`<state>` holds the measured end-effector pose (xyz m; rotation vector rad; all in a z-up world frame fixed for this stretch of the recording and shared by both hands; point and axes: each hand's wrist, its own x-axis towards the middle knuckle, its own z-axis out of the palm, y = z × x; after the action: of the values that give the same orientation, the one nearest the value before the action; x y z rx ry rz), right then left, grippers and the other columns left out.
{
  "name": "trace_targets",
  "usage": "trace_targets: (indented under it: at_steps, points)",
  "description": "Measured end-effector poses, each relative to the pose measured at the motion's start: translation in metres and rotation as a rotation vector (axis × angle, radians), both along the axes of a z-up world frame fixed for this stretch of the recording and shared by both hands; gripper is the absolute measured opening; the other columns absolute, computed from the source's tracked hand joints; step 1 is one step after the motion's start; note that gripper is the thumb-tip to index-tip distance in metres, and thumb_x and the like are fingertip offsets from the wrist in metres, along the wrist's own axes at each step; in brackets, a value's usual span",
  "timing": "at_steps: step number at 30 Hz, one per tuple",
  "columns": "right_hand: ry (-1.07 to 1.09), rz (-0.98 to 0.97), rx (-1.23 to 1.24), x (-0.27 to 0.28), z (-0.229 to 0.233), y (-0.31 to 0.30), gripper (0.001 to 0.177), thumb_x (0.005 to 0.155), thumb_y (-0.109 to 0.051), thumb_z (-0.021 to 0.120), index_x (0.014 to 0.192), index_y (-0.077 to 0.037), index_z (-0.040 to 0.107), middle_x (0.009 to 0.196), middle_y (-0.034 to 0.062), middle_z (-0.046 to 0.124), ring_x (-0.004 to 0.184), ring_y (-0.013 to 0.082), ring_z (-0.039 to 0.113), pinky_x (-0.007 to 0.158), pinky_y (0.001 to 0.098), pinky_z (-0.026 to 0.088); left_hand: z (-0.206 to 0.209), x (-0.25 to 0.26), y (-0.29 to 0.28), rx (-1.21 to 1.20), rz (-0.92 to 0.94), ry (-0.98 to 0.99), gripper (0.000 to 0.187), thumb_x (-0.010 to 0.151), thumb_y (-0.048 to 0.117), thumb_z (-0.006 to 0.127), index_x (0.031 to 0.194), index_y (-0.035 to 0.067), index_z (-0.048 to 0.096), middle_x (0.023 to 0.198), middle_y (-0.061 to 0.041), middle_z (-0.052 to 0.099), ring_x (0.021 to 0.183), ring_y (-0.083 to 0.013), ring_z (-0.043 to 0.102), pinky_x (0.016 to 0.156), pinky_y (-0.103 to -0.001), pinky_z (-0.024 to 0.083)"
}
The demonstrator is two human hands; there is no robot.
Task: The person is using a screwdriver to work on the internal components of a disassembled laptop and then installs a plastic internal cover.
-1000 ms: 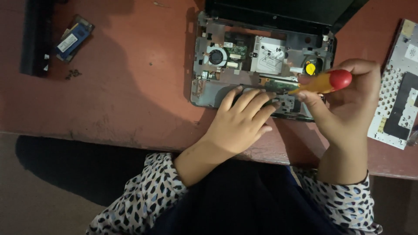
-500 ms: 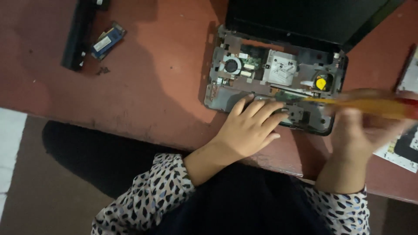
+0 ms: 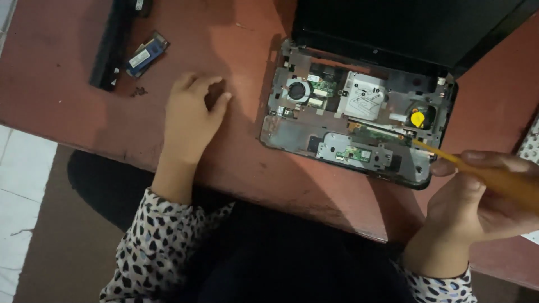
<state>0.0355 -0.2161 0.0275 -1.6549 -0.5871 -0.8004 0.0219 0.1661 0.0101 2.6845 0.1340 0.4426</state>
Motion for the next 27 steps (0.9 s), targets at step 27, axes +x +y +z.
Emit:
trace_targets:
  at_steps: [27]
  points:
    - [0.080,0.136,0.210,-0.013,0.002,-0.009,0.020,0.112,0.009,0.044,0.127,-0.004,0.043,0.109,0.0175,0.054,0.079,0.0226,0.060,0.068,0.0362,0.063,0.044,-0.033,-0.041,-0.218,-0.108,-0.124,0.014,0.100,0.013,0.049,0.096,0.006,0.061,0.091,-0.008,0.062,0.085,-0.0256,0.052,0.079,-0.038,0.041]
